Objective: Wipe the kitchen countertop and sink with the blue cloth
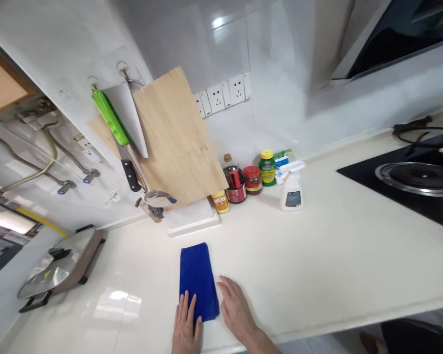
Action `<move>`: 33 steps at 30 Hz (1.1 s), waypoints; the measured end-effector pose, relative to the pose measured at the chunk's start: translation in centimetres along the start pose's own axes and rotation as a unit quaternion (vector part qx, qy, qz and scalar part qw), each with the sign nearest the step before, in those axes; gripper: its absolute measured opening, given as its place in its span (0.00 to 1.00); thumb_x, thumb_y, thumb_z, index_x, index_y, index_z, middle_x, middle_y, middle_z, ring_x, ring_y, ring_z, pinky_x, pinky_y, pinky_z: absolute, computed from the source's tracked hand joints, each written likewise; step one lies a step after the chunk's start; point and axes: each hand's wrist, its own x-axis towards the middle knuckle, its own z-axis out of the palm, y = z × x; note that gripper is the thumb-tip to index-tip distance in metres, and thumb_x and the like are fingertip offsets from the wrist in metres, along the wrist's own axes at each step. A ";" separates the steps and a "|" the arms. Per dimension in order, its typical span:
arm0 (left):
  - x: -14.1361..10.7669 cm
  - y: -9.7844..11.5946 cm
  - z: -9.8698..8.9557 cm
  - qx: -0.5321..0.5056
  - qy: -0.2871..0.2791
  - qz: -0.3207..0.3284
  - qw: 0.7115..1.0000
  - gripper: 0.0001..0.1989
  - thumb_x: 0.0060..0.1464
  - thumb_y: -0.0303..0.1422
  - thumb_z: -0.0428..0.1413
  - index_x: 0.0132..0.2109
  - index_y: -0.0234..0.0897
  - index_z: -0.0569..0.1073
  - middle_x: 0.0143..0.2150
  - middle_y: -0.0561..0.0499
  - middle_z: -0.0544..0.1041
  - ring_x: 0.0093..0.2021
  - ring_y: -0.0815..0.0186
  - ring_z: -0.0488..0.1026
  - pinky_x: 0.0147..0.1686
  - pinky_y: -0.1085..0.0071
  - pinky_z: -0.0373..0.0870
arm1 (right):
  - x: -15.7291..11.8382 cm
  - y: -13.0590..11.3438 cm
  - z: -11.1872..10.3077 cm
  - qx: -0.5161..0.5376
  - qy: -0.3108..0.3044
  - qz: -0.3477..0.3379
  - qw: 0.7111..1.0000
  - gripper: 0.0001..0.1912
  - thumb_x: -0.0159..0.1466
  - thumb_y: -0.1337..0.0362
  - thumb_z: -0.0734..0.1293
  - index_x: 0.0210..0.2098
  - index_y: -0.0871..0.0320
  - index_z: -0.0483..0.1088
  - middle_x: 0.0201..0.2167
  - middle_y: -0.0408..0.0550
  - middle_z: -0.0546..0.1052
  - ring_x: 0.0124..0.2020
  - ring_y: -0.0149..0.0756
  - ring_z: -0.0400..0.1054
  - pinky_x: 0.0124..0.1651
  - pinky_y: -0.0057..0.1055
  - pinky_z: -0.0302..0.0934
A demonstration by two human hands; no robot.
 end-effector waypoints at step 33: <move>5.6 -6.9 -2.8 -0.452 -0.115 -0.108 0.878 0.28 0.64 0.51 0.45 0.51 0.34 0.77 0.29 0.49 0.81 0.26 0.64 0.78 0.32 0.66 0.79 | -1.6 4.4 -8.5 -0.153 -0.255 -0.063 0.953 0.34 0.67 0.69 0.55 0.71 0.48 0.48 0.74 0.45 0.49 0.74 0.40 0.40 0.74 0.50 0.49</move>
